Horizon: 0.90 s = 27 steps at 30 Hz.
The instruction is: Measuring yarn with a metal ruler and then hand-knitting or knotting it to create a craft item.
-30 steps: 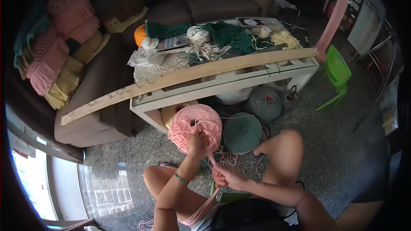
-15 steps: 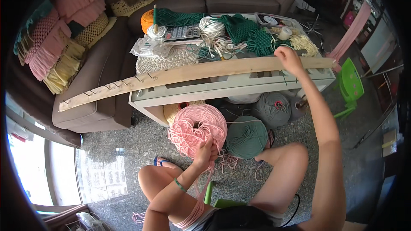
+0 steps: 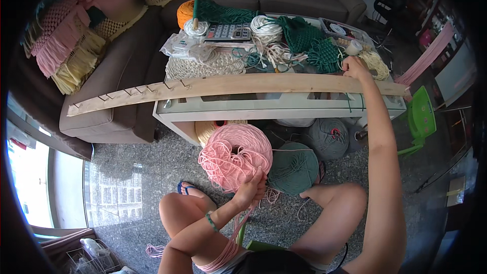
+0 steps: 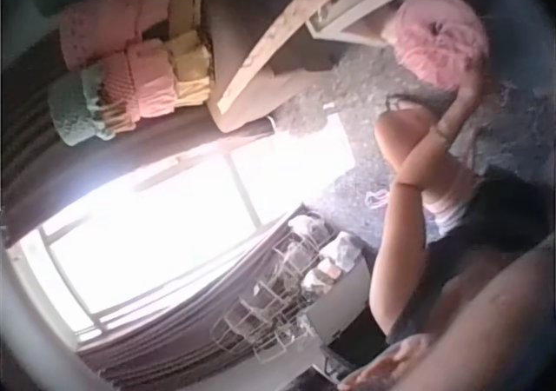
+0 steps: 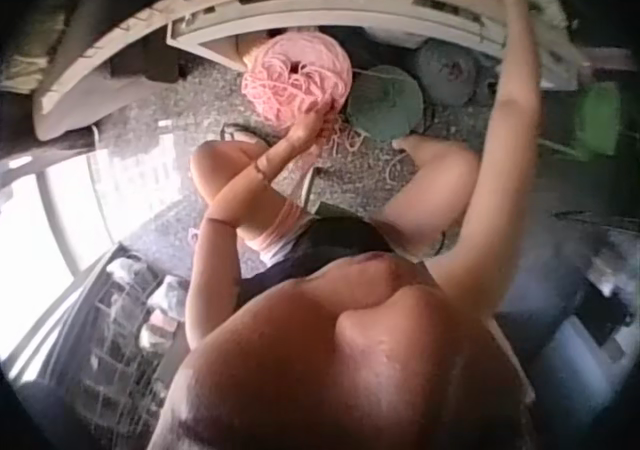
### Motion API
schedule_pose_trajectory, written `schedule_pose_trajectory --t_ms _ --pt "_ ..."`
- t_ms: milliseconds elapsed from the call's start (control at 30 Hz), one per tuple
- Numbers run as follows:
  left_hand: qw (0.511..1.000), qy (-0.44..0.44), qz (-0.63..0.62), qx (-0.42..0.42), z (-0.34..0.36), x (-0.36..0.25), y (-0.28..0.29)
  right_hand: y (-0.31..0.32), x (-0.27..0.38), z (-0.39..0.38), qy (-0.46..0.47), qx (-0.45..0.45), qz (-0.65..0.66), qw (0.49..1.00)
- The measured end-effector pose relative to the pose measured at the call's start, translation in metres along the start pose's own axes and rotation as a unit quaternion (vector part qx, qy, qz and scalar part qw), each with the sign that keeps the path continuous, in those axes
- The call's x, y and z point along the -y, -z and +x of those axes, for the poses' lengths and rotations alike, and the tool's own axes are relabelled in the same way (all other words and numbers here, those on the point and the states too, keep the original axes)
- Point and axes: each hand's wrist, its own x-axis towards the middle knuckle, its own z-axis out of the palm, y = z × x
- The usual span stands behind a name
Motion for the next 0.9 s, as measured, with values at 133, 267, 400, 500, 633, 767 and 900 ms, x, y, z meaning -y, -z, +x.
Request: schedule_pose_trajectory --t_ms 133,267,400,500,633,767,900 --pt "1.000 -0.003 -0.006 -0.029 -0.004 -0.003 0.009 0.009 0.029 -0.007 -0.058 -0.020 -0.017 0.998" --pt "1.000 -0.007 -0.021 0.006 -0.001 -0.001 0.009 0.021 0.018 -0.009 -0.083 0.024 -0.013 0.996" --pt "1.000 0.004 -0.014 -0.022 -0.002 -0.005 0.009 0.017 0.021 -0.005 -0.038 0.017 -0.105 0.994" --pt "0.999 0.010 -0.022 -0.030 -0.001 -0.002 0.007 0.012 0.020 -0.006 -0.055 -0.009 -0.159 0.986" --pt "0.999 0.009 -0.011 -0.035 0.002 -0.003 0.006 0.008 0.014 -0.002 -0.037 -0.067 -0.187 0.979" --pt "0.999 0.010 -0.014 -0.029 0.006 -0.003 0.008 0.012 0.010 0.000 -0.044 -0.061 -0.192 0.979" --pt "1.000 0.003 -0.017 -0.026 0.004 -0.006 0.000 0.025 0.008 -0.013 -0.003 -0.108 -0.215 0.970"
